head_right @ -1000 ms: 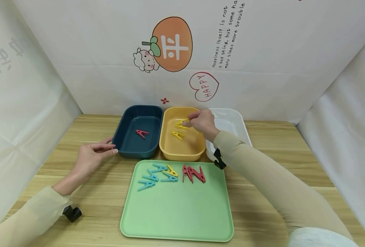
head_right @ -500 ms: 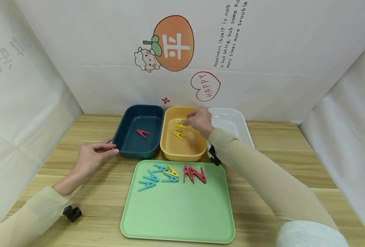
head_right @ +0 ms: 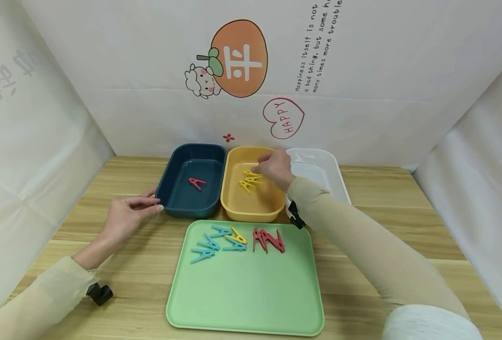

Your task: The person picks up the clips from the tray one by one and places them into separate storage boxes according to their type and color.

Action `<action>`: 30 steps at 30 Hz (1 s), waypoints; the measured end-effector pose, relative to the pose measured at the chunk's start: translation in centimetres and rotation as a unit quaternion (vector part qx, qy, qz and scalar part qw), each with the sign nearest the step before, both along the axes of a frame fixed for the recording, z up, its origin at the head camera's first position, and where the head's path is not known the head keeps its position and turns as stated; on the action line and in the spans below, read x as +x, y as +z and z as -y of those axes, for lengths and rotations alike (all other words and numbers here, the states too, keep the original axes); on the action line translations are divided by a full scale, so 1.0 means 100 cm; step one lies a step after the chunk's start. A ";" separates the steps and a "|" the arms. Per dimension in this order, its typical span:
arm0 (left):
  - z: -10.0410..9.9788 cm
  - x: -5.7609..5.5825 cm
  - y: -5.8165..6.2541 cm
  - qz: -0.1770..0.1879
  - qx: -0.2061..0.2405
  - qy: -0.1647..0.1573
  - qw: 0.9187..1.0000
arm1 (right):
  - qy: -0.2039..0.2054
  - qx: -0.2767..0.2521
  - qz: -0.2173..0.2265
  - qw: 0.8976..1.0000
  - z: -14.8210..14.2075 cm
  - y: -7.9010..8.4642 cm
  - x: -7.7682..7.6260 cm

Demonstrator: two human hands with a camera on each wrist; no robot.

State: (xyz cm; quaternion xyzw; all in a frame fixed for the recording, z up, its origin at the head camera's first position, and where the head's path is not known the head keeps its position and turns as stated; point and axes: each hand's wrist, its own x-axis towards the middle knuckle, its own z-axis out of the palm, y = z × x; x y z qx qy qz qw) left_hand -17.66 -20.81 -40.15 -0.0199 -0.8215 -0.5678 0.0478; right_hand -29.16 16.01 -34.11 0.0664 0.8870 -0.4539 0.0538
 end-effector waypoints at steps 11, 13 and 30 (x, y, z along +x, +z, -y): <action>-0.001 0.002 0.002 0.000 0.000 0.001 1.000 | 0.040 -0.008 -0.016 0.999 -0.012 0.020 0.041; -0.001 0.002 0.002 0.000 0.002 0.000 1.000 | 0.048 -0.005 -0.017 0.999 -0.015 0.023 0.050; -0.001 0.003 0.002 0.004 -0.005 0.002 1.000 | 0.114 0.069 -0.104 0.986 -0.047 0.030 0.111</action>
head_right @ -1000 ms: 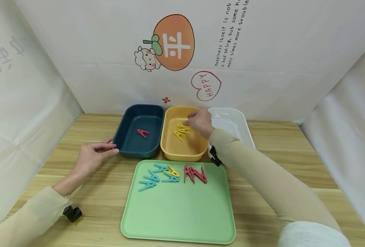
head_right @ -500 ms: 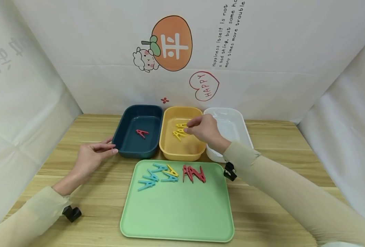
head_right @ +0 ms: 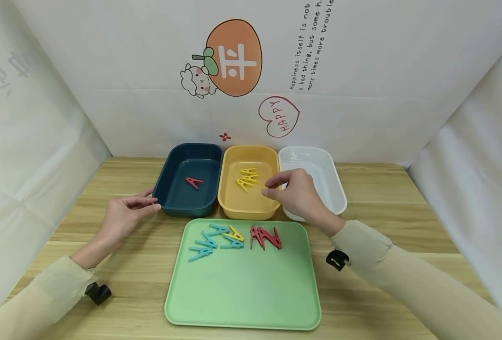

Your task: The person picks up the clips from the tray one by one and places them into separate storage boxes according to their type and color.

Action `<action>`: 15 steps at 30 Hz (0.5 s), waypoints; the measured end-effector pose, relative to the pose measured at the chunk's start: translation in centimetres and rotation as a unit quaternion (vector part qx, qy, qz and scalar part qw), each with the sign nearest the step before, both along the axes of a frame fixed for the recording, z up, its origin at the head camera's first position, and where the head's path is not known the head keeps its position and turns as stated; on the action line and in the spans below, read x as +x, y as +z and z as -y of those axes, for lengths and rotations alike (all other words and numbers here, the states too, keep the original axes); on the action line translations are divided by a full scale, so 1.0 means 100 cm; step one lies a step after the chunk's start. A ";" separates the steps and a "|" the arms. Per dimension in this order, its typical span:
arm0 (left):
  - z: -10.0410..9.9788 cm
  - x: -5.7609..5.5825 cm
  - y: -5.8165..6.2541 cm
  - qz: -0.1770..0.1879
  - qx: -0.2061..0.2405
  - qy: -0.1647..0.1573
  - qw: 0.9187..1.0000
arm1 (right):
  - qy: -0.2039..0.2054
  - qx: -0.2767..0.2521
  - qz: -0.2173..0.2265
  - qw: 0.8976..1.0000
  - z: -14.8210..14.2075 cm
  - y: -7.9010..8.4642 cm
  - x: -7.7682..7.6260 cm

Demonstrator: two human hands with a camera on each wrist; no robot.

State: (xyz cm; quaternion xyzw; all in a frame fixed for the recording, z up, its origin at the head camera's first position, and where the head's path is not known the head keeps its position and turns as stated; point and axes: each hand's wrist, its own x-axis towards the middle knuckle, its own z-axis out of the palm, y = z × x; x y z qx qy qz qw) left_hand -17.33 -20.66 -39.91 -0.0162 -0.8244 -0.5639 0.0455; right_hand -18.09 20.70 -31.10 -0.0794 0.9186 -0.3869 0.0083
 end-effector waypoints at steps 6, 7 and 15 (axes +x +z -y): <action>0.000 0.001 -0.001 -0.001 0.005 -0.002 1.000 | 0.004 -0.003 -0.033 0.999 -0.006 -0.008 0.022; 0.000 0.001 -0.001 0.000 0.007 -0.003 1.000 | 0.001 -0.005 -0.035 0.999 -0.007 -0.009 0.025; 0.000 -0.001 -0.003 -0.002 0.003 0.002 1.000 | -0.010 -0.025 -0.017 0.999 -0.022 -0.024 0.050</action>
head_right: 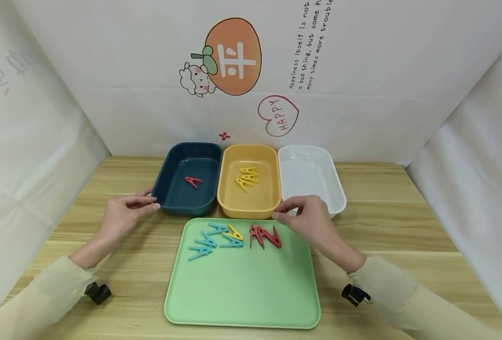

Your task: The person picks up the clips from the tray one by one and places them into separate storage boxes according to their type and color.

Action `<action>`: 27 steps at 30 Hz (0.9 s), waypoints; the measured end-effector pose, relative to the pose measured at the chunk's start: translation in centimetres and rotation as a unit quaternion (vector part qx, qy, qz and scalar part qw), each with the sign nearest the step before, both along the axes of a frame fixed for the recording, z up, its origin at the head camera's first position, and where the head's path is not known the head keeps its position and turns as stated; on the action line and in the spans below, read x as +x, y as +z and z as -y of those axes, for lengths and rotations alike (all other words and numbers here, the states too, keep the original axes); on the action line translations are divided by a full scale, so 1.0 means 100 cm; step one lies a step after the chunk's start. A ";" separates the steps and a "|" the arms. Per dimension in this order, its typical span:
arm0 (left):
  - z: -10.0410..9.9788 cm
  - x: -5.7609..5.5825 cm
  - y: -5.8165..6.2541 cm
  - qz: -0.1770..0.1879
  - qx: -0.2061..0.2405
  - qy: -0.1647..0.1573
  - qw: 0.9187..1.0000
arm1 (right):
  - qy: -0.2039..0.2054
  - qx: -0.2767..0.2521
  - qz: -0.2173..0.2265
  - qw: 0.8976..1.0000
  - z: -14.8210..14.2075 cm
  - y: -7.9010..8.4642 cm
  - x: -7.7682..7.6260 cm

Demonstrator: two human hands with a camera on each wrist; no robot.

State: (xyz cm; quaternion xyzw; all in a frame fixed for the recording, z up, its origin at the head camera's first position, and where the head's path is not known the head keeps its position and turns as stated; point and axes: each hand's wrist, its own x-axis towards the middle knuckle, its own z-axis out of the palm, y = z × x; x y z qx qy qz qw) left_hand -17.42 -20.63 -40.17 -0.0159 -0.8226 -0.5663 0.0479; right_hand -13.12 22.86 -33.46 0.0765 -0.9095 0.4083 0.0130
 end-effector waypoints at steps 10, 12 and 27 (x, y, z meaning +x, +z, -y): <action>0.001 0.001 0.001 -0.005 0.003 -0.004 1.000 | 0.009 0.006 0.022 1.000 -0.003 -0.024 0.018; 0.001 0.001 0.001 -0.005 0.005 -0.005 1.000 | 0.013 0.009 0.023 1.000 -0.002 -0.028 0.019; 0.001 0.001 0.002 -0.008 0.006 -0.004 1.000 | 0.073 0.026 0.045 0.996 0.027 -0.046 0.024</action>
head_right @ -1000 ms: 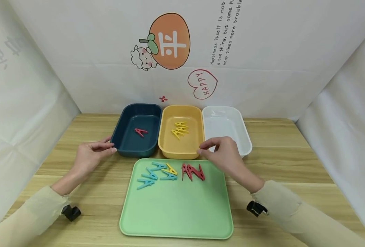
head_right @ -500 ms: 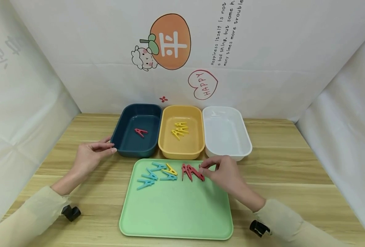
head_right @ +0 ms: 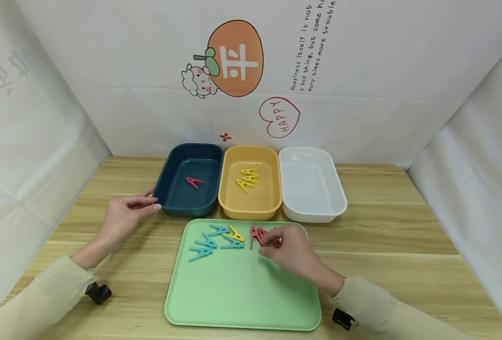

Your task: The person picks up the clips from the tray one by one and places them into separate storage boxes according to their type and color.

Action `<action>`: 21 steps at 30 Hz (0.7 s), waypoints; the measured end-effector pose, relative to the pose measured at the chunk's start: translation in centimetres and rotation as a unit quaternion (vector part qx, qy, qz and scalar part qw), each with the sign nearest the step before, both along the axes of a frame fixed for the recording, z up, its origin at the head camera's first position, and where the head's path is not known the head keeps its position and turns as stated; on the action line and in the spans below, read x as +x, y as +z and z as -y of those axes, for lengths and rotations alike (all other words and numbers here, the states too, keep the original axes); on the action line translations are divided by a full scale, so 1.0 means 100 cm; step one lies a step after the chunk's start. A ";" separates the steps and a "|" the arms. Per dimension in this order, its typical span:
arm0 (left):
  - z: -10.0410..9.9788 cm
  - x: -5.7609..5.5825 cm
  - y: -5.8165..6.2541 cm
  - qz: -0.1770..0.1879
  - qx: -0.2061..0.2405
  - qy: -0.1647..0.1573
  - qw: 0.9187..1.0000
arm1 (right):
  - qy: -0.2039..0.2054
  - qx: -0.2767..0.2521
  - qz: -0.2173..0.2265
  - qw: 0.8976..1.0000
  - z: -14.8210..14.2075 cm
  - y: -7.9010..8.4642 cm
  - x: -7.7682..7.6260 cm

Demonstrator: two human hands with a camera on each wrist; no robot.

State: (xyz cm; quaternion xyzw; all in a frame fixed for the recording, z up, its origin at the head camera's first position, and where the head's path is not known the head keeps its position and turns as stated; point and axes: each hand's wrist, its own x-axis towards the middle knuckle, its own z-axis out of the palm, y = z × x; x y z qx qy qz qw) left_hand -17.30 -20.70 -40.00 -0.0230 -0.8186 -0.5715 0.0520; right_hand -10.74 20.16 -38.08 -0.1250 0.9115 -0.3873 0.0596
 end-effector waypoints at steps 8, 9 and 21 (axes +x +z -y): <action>0.000 -0.001 0.000 -0.003 -0.006 -0.002 1.000 | 0.023 -0.013 -0.012 1.000 0.023 0.000 -0.001; 0.000 -0.002 0.000 -0.004 -0.006 -0.002 1.000 | 0.028 -0.013 -0.009 0.999 0.025 0.001 -0.001; 0.000 -0.001 0.000 0.003 -0.011 0.000 1.000 | 0.073 0.034 -0.034 0.996 0.052 -0.007 -0.009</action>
